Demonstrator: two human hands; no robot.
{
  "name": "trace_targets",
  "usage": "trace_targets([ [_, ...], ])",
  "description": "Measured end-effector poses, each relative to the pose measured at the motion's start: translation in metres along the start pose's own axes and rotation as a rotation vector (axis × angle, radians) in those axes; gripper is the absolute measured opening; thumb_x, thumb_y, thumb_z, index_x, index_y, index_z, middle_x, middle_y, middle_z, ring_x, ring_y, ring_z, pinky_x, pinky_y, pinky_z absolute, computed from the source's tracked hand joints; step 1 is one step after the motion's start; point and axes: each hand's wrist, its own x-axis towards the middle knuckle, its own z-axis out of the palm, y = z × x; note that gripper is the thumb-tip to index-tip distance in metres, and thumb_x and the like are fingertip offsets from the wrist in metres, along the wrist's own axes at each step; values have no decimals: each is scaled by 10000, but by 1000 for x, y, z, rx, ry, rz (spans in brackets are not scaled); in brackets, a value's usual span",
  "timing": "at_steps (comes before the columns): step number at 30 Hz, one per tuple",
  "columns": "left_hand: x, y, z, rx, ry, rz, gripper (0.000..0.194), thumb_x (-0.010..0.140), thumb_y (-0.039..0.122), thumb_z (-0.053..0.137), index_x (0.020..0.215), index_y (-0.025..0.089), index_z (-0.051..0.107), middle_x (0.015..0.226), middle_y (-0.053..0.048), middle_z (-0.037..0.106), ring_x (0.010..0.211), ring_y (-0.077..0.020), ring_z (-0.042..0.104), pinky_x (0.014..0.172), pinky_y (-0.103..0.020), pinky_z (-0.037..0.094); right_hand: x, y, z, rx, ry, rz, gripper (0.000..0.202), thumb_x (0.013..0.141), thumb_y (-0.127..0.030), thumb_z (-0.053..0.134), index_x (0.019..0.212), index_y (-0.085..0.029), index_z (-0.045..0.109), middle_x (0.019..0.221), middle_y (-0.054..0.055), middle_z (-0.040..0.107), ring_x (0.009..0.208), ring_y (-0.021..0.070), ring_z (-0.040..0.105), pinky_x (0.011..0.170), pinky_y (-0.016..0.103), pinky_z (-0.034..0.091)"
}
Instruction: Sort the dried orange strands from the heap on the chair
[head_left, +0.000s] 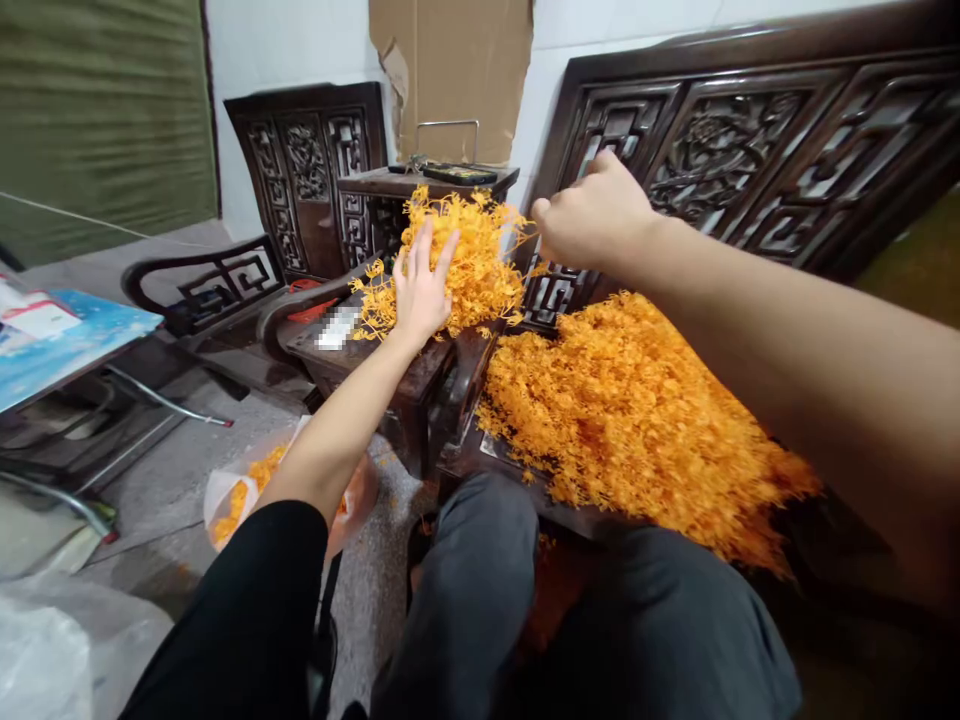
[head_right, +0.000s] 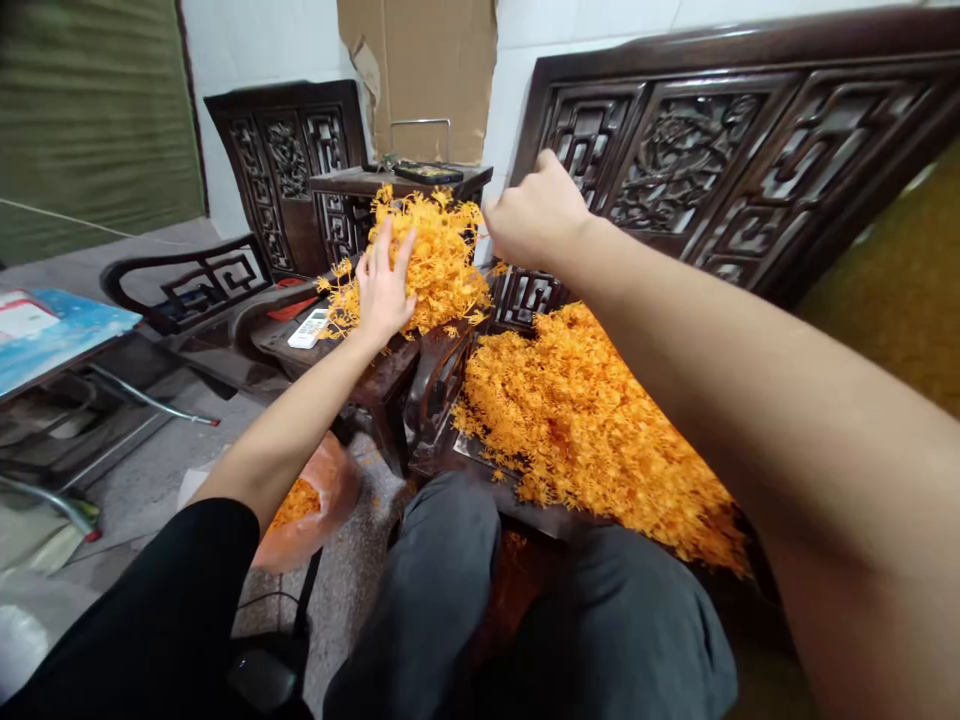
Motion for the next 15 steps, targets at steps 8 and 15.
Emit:
trace_targets([
  [8,-11,-34,4,57,40,-190,897,899,173,526,1699,224,121,1618,-145,453,1446,-325,440,1184,-544,388,-55,53,27,-14,-245,399,522,966,-452,587,1222,-17,721,1116,295,719,1045,314,693,765,415,367],
  [15,-12,-81,23,19,-111,-228,868,863,266,638,1659,242,295,1496,-212,544,1323,-376,553,1115,-574,460,-112,116,50,340,81,987,323,907,-263,661,1101,-67,829,900,205,773,762,174,663,666,361,422],
])
